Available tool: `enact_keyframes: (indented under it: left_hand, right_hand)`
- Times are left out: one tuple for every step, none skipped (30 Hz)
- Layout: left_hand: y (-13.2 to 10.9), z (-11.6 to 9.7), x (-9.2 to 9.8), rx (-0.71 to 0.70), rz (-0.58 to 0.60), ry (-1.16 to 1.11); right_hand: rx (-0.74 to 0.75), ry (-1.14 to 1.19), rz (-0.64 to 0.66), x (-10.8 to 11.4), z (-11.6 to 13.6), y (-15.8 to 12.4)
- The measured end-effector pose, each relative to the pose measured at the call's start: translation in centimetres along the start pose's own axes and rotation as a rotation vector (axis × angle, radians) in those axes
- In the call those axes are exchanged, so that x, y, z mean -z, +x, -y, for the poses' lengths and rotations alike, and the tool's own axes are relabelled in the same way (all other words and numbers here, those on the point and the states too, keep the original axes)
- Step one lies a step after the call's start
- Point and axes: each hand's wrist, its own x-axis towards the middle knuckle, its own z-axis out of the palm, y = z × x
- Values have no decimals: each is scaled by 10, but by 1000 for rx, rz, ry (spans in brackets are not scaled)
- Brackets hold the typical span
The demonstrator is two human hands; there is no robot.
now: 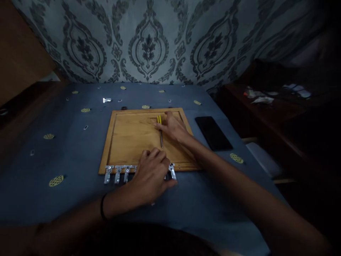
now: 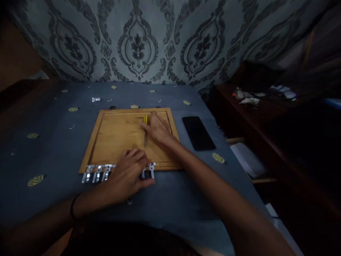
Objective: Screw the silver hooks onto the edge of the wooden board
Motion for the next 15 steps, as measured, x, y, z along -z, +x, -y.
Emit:
enact_keyframes:
  left_hand:
    - [0, 0, 1, 5, 18, 4]
    - [0, 0, 2, 8, 32, 10]
    - [1, 0, 3, 9, 39, 17]
    - [1, 0, 3, 6, 42, 22]
    - [1, -1, 3, 3, 43, 25]
    - [1, 0, 3, 0, 40, 26]
    - [2, 0, 3, -2, 36, 25]
    - [2, 0, 3, -3, 33, 23]
    - [2, 0, 3, -3, 32, 20]
    - [2, 0, 3, -3, 32, 17]
    - [2, 0, 3, -3, 30, 15]
    - [2, 0, 2, -4, 29, 14]
    - [2, 0, 2, -7, 26, 13]
    - [2, 0, 2, -9, 20, 12]
    - [1, 0, 2, -12, 15, 11]
  right_hand:
    - [-74, 39, 15, -6, 0, 4]
    - [-133, 80, 32, -11, 0, 6]
    - [-182, 121, 37, -14, 0, 8]
    - [-225, 161, 41, -16, 0, 9]
    - [-258, 205, 39, -16, -1, 11]
    - [-288, 249, 33, -15, -2, 12]
    - [-315, 298, 17, -12, -3, 13]
    - [-340, 350, -3, -8, -4, 13]
    - [-363, 404, -29, -1, -5, 11]
    - [-380, 463, -56, 7, -7, 8]
    - [-392, 518, -88, 17, -7, 2]
    - [-402, 568, -125, 28, -7, -5]
    - [-409, 642, -192, 38, -7, -14]
    - [-404, 707, -247, 49, -5, -24]
    - [-398, 757, -306, 57, -2, -34]
